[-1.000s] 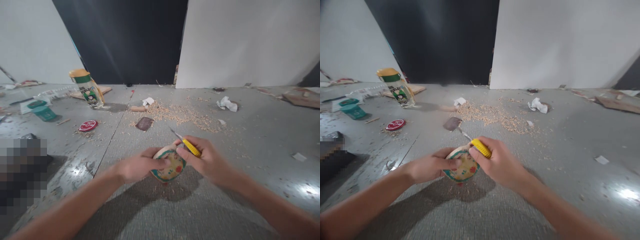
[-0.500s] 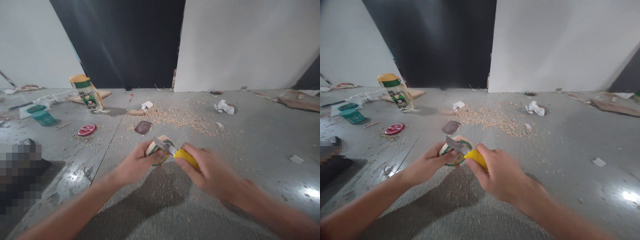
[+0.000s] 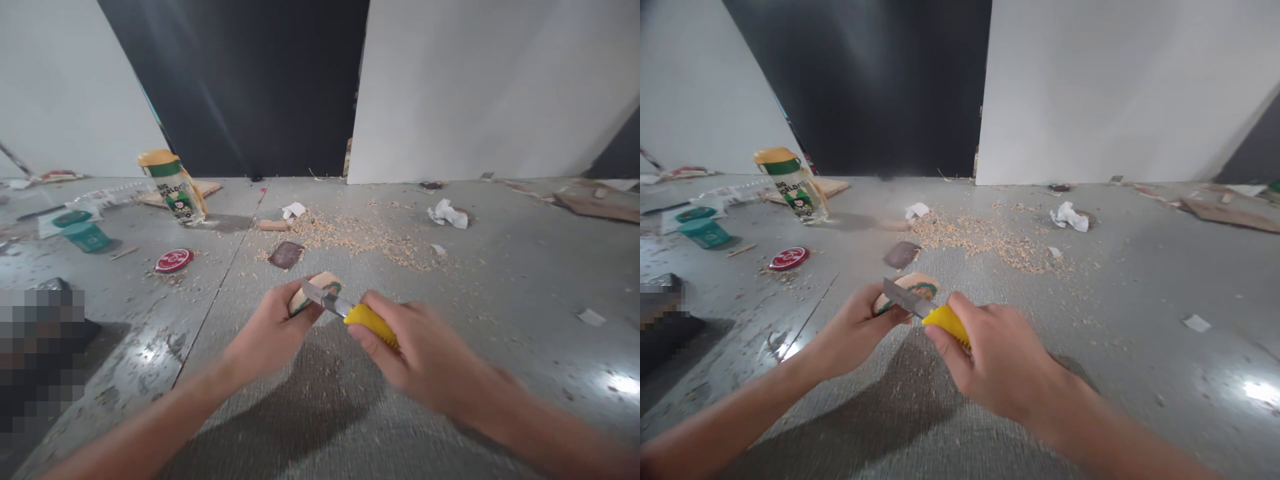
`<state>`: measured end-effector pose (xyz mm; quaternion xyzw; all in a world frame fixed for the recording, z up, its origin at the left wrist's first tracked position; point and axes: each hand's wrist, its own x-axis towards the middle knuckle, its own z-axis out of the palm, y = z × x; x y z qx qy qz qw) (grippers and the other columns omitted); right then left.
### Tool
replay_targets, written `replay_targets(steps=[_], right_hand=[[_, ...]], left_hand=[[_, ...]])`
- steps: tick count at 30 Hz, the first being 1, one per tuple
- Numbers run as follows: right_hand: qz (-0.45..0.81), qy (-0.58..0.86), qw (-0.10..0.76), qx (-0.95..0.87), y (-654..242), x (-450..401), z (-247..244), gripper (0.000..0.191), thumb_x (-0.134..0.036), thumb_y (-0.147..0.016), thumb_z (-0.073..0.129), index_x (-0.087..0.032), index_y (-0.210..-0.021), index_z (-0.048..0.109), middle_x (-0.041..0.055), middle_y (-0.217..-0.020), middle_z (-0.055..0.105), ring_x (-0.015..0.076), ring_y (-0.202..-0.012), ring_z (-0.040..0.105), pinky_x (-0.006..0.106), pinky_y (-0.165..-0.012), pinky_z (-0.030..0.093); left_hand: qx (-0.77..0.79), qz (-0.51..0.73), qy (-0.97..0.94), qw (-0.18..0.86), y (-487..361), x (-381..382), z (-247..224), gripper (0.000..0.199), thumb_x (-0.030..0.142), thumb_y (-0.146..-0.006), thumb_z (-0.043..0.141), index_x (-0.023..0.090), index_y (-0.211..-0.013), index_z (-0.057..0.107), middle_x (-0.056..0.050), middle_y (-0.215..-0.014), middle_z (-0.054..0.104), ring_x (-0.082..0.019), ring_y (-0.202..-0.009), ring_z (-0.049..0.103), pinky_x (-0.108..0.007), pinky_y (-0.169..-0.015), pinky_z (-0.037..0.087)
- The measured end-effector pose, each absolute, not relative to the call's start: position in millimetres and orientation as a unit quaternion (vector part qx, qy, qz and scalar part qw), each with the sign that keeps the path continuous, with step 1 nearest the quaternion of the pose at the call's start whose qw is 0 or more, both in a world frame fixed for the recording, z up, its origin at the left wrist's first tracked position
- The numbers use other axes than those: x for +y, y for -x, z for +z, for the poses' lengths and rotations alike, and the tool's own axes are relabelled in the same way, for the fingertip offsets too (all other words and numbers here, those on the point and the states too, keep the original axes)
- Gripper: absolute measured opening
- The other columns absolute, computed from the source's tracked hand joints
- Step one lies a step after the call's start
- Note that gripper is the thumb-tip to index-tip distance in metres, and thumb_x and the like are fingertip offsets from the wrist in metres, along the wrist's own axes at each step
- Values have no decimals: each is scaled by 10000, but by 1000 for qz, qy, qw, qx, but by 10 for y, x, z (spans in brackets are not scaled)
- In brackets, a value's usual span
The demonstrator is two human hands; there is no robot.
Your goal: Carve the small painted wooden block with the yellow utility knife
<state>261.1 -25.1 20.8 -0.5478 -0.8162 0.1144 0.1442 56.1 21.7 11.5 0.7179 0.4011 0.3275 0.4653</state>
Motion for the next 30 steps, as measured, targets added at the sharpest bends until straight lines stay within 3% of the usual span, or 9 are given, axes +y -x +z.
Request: replay_targets(steps=[10, 19, 24, 30], right_hand=[[67, 554, 148, -817, -2605, -212, 188, 302, -489, -974, 350, -243, -800, 374, -40, -561, 502, 150, -491, 416, 285, -521, 218], [19, 575, 165, -801, -2774, -43, 162, 335, -510, -968, 352, -228, -818, 454, -15, -556, 545, 149, -464, 444, 278, -505, 216], [-4, 642, 195, -742, -3097, 185, 162, 368, -529, -963, 371, -234, -749, 421, -33, -533, 490, 140, -473, 415, 272, -508, 243], [52, 593, 213, -775, -2901, 16, 222, 376, -531, -967, 379, -241, -729, 368, -55, -520, 444, 137, -477, 419, 282, -509, 237]], left_hand=[[421, 331, -705, 466, -556, 218, 79, 180, 335, -886, 558, 166, -861, 614, -13, -791, 597, -151, -743, 528, -267, -668, 451], [390, 343, -633, 574, -557, 245, 73, 235, 381, -837, 598, 152, -884, 627, -39, -828, 611, -155, -748, 551, -279, -663, 500], [431, 360, -614, 554, -394, 252, 171, 289, 423, -824, 635, 152, -924, 645, -44, -866, 626, -166, -812, 561, -274, -702, 517], [424, 350, -648, 527, -385, 240, 186, 291, 437, -858, 607, 158, -937, 635, -30, -850, 612, -140, -761, 527, -250, -667, 469]])
